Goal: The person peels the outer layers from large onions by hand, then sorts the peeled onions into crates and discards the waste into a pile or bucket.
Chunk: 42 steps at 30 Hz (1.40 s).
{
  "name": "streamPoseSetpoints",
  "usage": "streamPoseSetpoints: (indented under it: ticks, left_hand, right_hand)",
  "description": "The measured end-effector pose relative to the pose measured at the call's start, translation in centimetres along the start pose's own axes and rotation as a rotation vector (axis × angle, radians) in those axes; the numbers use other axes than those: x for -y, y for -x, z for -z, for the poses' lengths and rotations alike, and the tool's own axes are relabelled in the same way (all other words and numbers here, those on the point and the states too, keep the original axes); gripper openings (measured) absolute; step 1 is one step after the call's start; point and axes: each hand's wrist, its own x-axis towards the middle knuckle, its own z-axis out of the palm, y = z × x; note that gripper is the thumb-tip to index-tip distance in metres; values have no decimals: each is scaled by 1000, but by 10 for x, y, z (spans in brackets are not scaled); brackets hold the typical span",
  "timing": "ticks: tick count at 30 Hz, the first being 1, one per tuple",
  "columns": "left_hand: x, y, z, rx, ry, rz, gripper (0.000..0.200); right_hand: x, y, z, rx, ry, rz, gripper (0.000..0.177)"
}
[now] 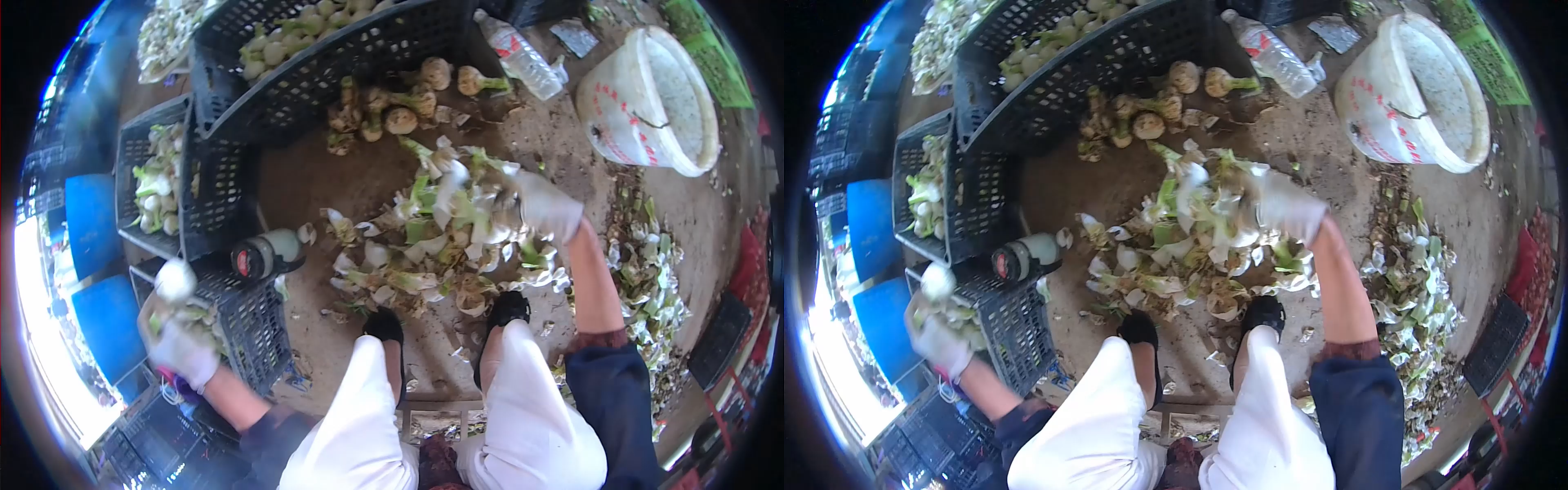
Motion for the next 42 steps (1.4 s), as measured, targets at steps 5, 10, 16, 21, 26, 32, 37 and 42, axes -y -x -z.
streamPoseSetpoints:
  ticks: [5,10,16,21,26,32,37,42]
  left_hand:
    - [-36,8,3,-78,-9,-290,26]
    - [-88,81,-108,883,408,0,23]
    - [-58,127,-204,1210,501,-74,95]
    - [-55,149,-201,1306,837,276,95]
    - [-61,156,-188,1145,653,-50,84]
    - [-68,156,-176,1219,771,-9,86]
    - [-63,148,-167,1385,1088,587,86]
    - [-72,135,-161,1385,1193,1115,47]
  right_hand:
    - [-48,-120,22,-424,431,-83,36]
    - [-76,-206,4,-502,217,-393,26]
    - [19,-86,-34,-360,-98,141,31]
    - [56,-23,-58,-288,-735,298,44]
    - [71,-23,-66,-251,-828,21,45]
    - [71,-11,-50,-39,-817,31,34]
    - [71,1,-51,-54,-850,118,28]
    - [67,11,-51,124,-1169,-64,20]
